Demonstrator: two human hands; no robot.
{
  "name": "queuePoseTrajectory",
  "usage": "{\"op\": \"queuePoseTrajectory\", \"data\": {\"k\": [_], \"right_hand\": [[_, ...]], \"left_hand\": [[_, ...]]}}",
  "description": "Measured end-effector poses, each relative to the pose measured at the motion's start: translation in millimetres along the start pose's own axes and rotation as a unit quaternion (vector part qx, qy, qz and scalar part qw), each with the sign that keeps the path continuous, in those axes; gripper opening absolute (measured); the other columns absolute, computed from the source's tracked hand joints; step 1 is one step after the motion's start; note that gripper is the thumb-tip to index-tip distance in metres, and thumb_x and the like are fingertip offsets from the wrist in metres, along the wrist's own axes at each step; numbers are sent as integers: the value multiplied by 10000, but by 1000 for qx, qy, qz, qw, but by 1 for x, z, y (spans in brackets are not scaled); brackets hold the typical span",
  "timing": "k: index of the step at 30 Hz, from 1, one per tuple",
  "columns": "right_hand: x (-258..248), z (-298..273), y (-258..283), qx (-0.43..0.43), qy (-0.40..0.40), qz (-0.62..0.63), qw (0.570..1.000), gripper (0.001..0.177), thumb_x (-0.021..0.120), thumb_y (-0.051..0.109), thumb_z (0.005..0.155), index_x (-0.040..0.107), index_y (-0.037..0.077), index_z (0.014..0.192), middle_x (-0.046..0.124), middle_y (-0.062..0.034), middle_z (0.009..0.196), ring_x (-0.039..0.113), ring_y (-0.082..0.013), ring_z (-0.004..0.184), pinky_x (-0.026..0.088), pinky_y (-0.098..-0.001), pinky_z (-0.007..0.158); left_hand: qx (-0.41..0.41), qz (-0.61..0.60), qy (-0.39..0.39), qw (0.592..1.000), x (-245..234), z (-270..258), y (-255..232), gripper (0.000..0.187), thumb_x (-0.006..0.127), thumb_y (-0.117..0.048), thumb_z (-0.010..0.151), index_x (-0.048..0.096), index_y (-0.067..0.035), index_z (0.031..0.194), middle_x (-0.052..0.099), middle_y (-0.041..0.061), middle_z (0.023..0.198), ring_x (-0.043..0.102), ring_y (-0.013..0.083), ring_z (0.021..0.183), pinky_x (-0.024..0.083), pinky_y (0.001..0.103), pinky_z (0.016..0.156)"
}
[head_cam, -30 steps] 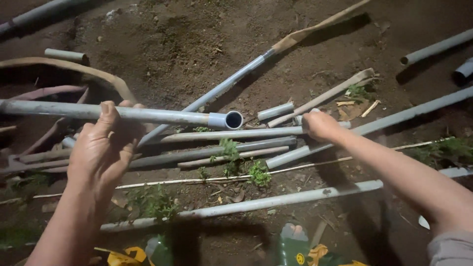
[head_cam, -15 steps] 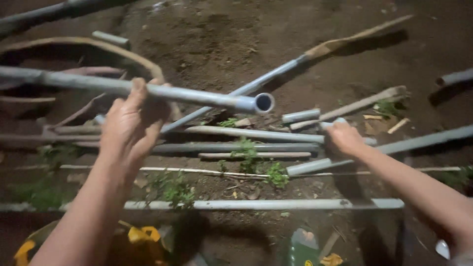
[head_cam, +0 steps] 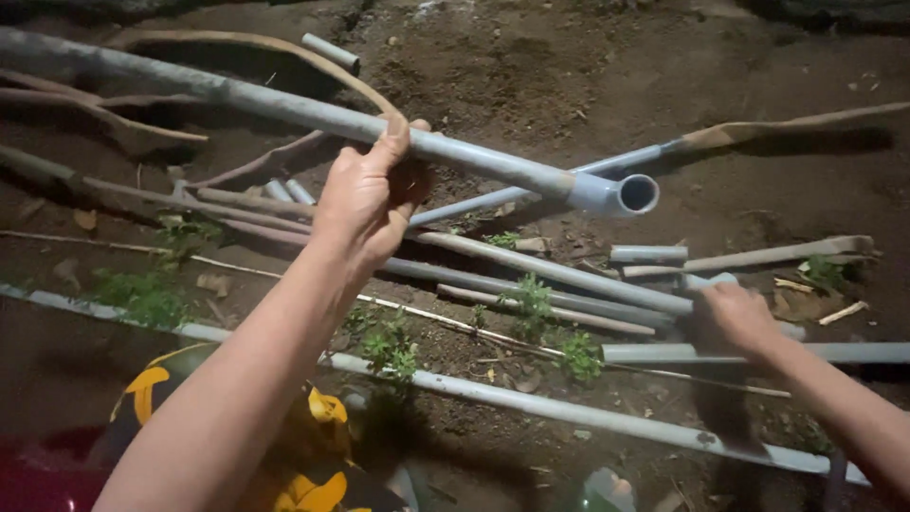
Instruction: The person sorts through a pile of metal pipes and connectors on the ground, picking up individual pieces and fitting them together by hand. They connect straight pipes with elbow joints and other fittings to form a longer structure.
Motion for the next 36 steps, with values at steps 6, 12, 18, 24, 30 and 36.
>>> {"op": "queuePoseTrajectory", "data": {"k": [6, 12, 18, 24, 30, 36], "right_hand": [[-72, -65, 41, 55, 85, 107, 989, 491, 640, 421, 757, 397, 143, 1079, 620, -160, 1069, 662, -375, 904, 521, -466, 736], [-42, -85, 45, 7, 46, -9, 999, 433, 555, 509, 761, 354, 265, 1057, 682, 13, 978, 689, -282, 821, 523, -411, 661], [-38, -94, 42, 35, 47, -16, 998, 377, 577, 563, 737, 408, 280, 919, 692, 76, 995, 671, -264, 929, 496, -395, 720], [-55, -86, 45, 35, -14, -16, 999, 416, 610, 555, 706, 415, 277, 946, 690, 71, 954, 691, -221, 887, 509, -374, 685], [-74, -48, 40, -24, -167, -57, 984, 395, 544, 411, 774, 402, 322, 1132, 673, 53, 881, 691, -209, 671, 529, -366, 539], [-121, -45, 75, 11, -46, -25, 999, 350, 461, 544, 814, 393, 251, 994, 646, 8, 956, 684, -293, 755, 532, -425, 596]], "left_hand": [[-14, 0, -4, 1000, 2, 4, 11, 469, 698, -152, 701, 363, -62, 1016, 676, 168, 918, 636, 276, 876, 528, 427, 750], [57, 29, 55, 996, -1, 30, 41, 319, 758, -212, 679, 583, -96, 920, 682, 93, 799, 619, 173, 687, 506, 325, 580], [-33, 50, 76, 995, 14, 10, 56, 351, 707, -157, 731, 503, -16, 979, 642, 142, 822, 622, 244, 709, 528, 339, 571], [-11, 79, 78, 994, 17, 14, 59, 289, 721, -205, 734, 553, -58, 918, 615, 78, 766, 572, 150, 642, 480, 268, 532], [-32, 50, 78, 995, 19, 15, 51, 344, 710, -175, 730, 497, -38, 963, 657, 141, 821, 621, 240, 694, 529, 340, 619], [-3, 52, 77, 996, 16, 18, 25, 323, 724, -212, 701, 576, -73, 952, 656, 99, 796, 588, 231, 793, 449, 353, 750]]}}
Point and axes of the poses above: each hand's wrist, its own z-axis towards the middle knuckle, its own x-axis out of the palm, y = z × x, the point moved 8 cm from there along z, towards the middle knuckle
